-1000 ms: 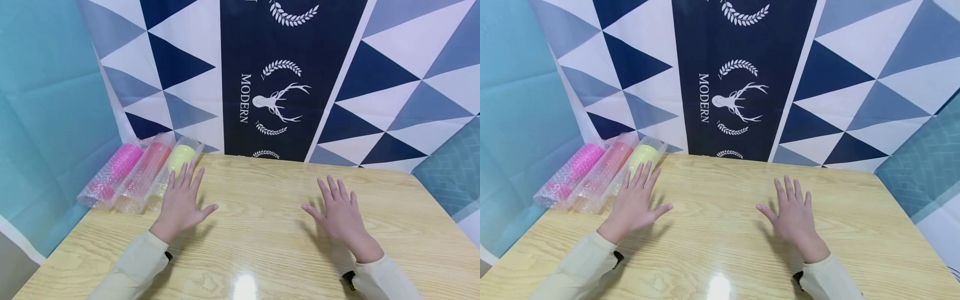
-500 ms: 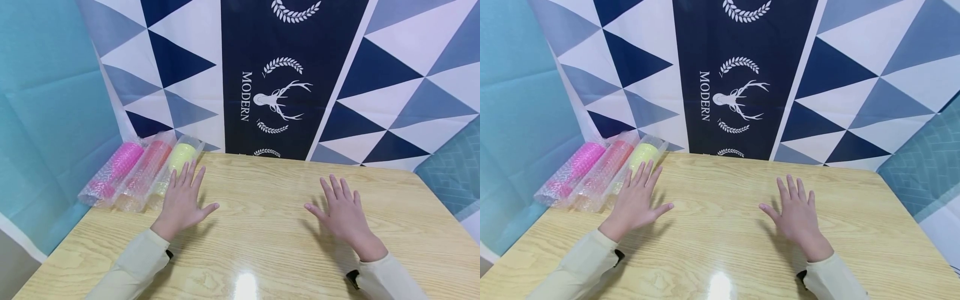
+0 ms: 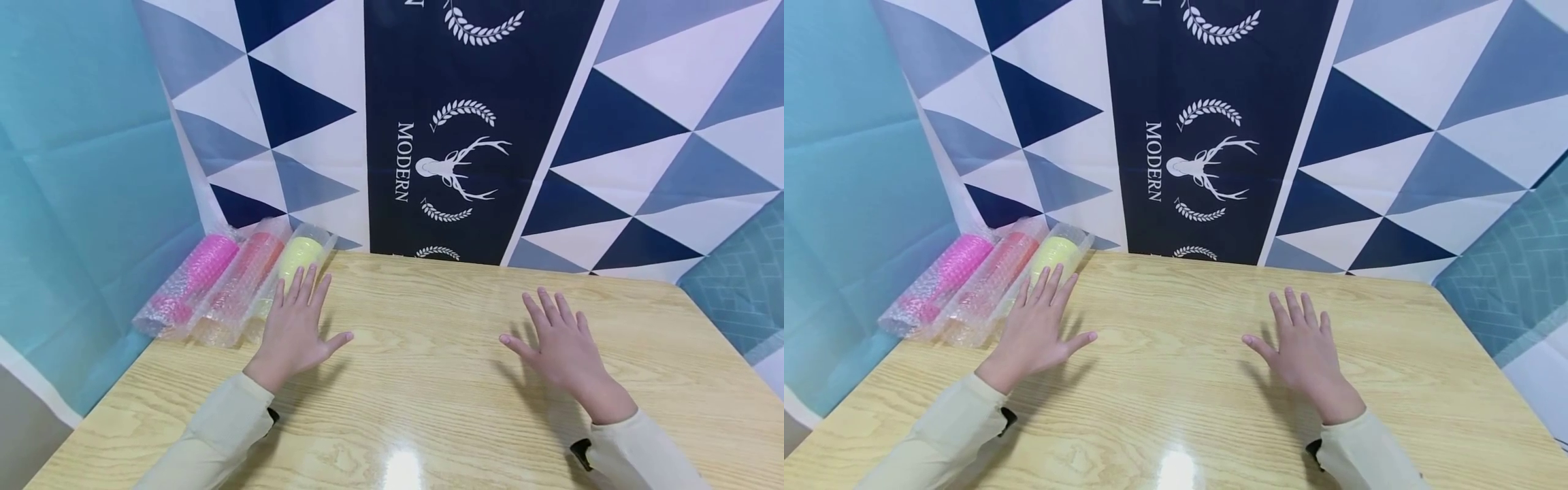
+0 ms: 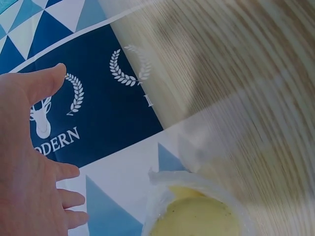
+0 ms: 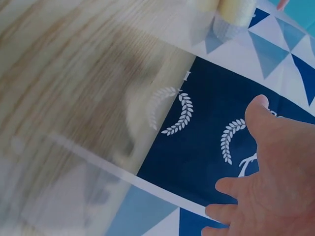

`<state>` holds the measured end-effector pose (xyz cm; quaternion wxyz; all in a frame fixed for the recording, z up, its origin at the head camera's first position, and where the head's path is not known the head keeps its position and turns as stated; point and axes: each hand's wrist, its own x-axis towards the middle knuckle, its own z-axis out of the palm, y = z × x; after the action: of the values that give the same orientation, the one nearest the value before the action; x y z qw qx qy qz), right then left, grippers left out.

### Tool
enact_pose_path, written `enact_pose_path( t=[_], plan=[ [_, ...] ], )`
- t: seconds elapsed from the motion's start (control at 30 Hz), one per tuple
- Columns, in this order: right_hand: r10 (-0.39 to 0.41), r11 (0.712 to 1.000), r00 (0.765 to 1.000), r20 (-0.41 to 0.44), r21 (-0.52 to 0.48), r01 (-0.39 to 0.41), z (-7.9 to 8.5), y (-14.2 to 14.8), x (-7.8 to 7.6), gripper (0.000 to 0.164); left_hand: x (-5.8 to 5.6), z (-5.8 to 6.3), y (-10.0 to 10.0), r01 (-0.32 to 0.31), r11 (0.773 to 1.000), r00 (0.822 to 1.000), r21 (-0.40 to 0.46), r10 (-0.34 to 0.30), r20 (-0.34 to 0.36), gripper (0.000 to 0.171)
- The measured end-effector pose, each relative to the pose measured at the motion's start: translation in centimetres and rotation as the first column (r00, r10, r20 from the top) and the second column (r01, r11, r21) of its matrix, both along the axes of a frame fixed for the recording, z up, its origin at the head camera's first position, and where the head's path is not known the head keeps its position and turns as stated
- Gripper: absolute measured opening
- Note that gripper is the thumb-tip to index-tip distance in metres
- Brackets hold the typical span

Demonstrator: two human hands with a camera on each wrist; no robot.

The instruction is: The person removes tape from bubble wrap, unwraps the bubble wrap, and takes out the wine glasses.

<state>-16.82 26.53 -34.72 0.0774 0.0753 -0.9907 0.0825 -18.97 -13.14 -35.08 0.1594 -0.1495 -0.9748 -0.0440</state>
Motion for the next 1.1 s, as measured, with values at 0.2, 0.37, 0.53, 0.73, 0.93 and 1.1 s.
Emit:
enact_pose_path(
  t=[0.2, 0.37, 0.53, 0.73, 0.93, 1.1],
  plan=[
    [0.022, 1.000, 1.000, 0.009, -0.001, -0.022, 0.1, 0.2, -0.1, 0.089, -0.2, 0.2, -0.3, -0.004, 1.000, 1.000, 0.007, 0.004, 0.027, 0.099],
    [0.039, 0.999, 0.999, 0.003, 0.011, -0.039, 0.4, 0.3, -0.2, 0.086, -0.5, 0.3, -0.5, -0.011, 1.000, 0.999, 0.018, 0.010, 0.043, 0.098],
    [0.059, 0.997, 0.998, 0.018, 0.054, -0.060, 0.8, 0.3, -0.4, 0.084, -0.8, 0.2, -0.7, -0.022, 0.999, 0.997, 0.030, 0.019, 0.068, 0.097],
    [0.088, 0.992, 0.996, 0.031, 0.087, -0.091, 1.4, 0.4, -0.7, 0.082, -1.4, 0.3, -1.1, -0.044, 0.999, 0.996, 0.019, 0.043, 0.074, 0.095],
    [0.127, 0.987, 0.990, 0.060, 0.091, -0.132, 1.8, 0.6, -1.2, 0.082, -1.9, 0.9, -1.4, -0.052, 0.998, 0.994, 0.027, 0.049, 0.098, 0.093],
    [0.151, 0.987, 0.983, 0.106, 0.040, -0.156, 2.3, 0.5, -1.5, 0.080, -2.1, 1.4, -1.8, -0.077, 0.997, 0.990, 0.029, 0.072, 0.123, 0.092]
  ],
)
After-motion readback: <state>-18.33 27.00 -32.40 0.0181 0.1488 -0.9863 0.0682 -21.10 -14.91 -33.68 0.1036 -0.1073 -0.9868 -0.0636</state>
